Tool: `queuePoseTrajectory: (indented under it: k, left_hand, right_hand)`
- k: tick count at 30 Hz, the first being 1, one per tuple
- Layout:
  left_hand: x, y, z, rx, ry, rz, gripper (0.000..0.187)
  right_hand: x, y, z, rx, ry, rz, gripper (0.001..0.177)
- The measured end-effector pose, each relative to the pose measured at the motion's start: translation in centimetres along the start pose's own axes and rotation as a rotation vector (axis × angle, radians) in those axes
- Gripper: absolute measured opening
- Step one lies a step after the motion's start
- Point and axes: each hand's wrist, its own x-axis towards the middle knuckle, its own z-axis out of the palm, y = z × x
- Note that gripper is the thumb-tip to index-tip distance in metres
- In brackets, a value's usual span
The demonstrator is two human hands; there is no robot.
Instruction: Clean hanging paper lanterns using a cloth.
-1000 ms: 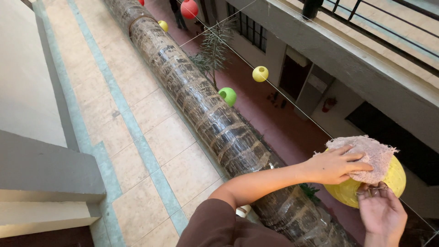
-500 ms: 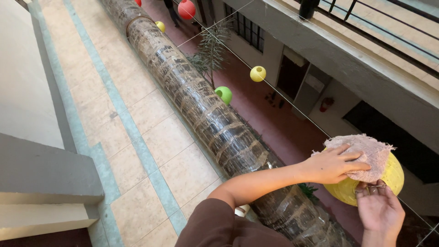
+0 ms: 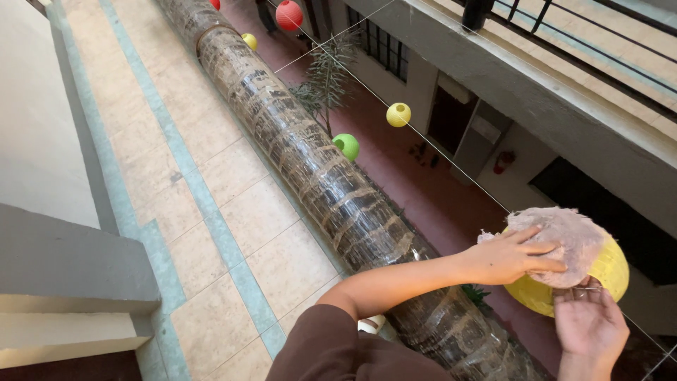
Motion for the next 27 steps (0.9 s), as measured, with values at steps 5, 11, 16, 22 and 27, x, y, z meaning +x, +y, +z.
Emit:
queuePoseTrajectory:
  k: [5,11,16,22,27]
  left_hand:
    - [-0.8,-1.2,-0.5,0.094,-0.117,0.090,0.065]
    - [-1.8,-3.0,-3.4,0.104,-0.226,-0.055,0.047]
    - [-0.6,-3.1,-5.9,0.035,0.072,-0.168,0.046]
    - [-0.1,-2.3,-7.0,-0.002,0.148,-0.209,0.041]
    - [0.4,-1.9,-7.7,-0.002,0.179,-0.203,0.041]
  right_hand:
    - [2.3,-1.1,-4.0,0.184,-0.035,-0.042,0.022]
    - [2.3,-2.0,-4.6,0.236,-0.200,-0.097,0.009]
    - [1.6,-1.5,-3.2,0.199,-0.121,-0.100,0.020]
    - [1.7,-1.2,-3.2,0.195,-0.124,-0.080,0.023]
    - [1.6,-1.1,-3.1,0.169,-0.115,-0.072,0.023]
